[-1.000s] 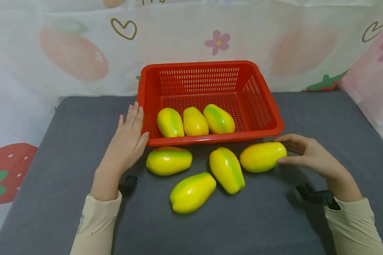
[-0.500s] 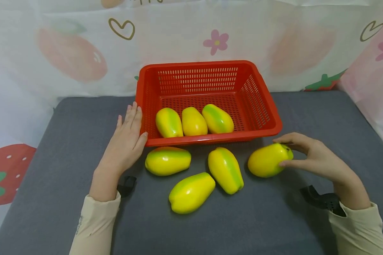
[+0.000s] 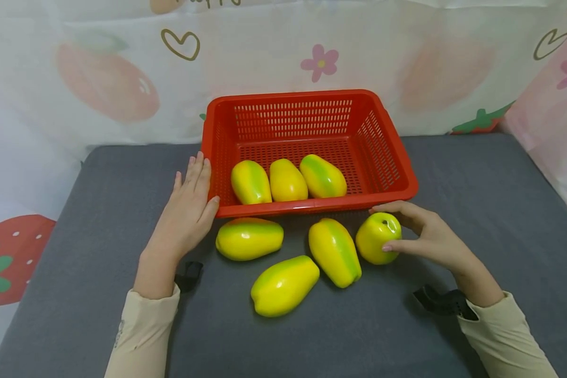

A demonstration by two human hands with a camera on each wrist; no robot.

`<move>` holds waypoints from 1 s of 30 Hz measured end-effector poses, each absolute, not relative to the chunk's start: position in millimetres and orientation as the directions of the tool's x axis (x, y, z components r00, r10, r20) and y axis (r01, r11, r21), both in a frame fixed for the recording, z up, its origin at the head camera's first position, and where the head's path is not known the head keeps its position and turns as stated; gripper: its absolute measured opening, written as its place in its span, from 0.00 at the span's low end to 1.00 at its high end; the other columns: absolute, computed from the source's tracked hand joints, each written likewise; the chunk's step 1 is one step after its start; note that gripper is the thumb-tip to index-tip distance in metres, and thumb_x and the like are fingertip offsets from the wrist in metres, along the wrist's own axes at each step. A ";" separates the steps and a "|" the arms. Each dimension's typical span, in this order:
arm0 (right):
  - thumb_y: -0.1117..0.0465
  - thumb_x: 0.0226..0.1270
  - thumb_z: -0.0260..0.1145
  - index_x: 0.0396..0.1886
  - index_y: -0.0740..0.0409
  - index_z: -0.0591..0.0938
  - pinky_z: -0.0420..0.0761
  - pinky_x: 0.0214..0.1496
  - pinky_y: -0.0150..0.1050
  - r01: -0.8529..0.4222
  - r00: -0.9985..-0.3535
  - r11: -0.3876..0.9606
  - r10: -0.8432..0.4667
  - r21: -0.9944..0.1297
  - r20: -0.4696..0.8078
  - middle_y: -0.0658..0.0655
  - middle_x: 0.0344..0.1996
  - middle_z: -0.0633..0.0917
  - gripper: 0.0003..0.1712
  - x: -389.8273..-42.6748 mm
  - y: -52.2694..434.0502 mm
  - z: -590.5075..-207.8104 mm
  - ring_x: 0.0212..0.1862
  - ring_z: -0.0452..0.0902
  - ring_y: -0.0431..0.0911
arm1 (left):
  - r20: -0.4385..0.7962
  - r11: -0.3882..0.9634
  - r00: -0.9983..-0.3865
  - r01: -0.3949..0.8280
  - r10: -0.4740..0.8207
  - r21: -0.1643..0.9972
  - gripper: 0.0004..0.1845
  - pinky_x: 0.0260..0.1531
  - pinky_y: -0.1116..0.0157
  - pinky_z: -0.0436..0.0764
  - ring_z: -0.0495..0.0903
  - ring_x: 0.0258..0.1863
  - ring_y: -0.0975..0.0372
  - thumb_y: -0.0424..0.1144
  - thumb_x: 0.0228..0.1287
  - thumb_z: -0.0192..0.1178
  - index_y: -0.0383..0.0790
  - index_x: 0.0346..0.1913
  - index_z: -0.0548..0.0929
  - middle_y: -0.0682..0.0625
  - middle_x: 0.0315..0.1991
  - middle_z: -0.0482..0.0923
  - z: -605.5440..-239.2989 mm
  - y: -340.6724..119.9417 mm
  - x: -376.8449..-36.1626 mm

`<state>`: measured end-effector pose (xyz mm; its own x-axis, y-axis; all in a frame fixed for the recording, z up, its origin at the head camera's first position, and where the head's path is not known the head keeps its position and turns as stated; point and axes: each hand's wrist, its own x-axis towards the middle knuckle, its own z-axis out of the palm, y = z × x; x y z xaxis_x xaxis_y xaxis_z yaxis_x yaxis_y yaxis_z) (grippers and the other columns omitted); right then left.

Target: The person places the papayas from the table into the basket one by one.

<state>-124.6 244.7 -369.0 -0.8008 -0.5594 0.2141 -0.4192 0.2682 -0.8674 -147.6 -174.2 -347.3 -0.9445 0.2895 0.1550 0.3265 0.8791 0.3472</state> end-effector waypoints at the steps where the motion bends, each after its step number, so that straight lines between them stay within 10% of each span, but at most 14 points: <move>1: 0.77 0.51 0.70 0.60 0.65 0.74 0.68 0.59 0.27 -0.411 -0.796 0.258 -0.568 -0.874 0.207 0.54 0.57 0.78 0.33 -125.1 244.4 -370.7 0.58 0.71 0.39 | 0.155 0.880 -0.945 0.324 0.287 0.348 0.35 0.70 0.49 0.37 0.34 0.74 0.53 0.42 0.71 0.41 0.30 0.74 0.44 0.42 0.76 0.35 -347.5 -174.2 -147.6; 16: 0.77 0.51 0.70 0.68 0.68 0.65 0.68 0.62 0.32 -0.352 -0.667 0.105 -0.725 -0.930 0.171 0.56 0.66 0.71 0.42 -137.7 256.6 -395.8 0.65 0.66 0.44 | 0.148 0.877 -0.945 0.326 0.291 0.352 0.35 0.70 0.49 0.37 0.34 0.74 0.53 0.42 0.71 0.41 0.30 0.74 0.43 0.41 0.76 0.35 -347.2 -174.5 -148.2; 30: 0.78 0.52 0.69 0.67 0.68 0.65 0.71 0.59 0.32 -0.359 -0.678 0.096 -0.710 -0.928 0.189 0.56 0.64 0.72 0.41 -139.6 257.9 -399.5 0.62 0.69 0.43 | 0.157 0.870 -0.939 0.342 0.305 0.356 0.35 0.70 0.48 0.38 0.35 0.74 0.51 0.41 0.71 0.41 0.29 0.74 0.43 0.40 0.76 0.35 -347.0 -174.7 -148.2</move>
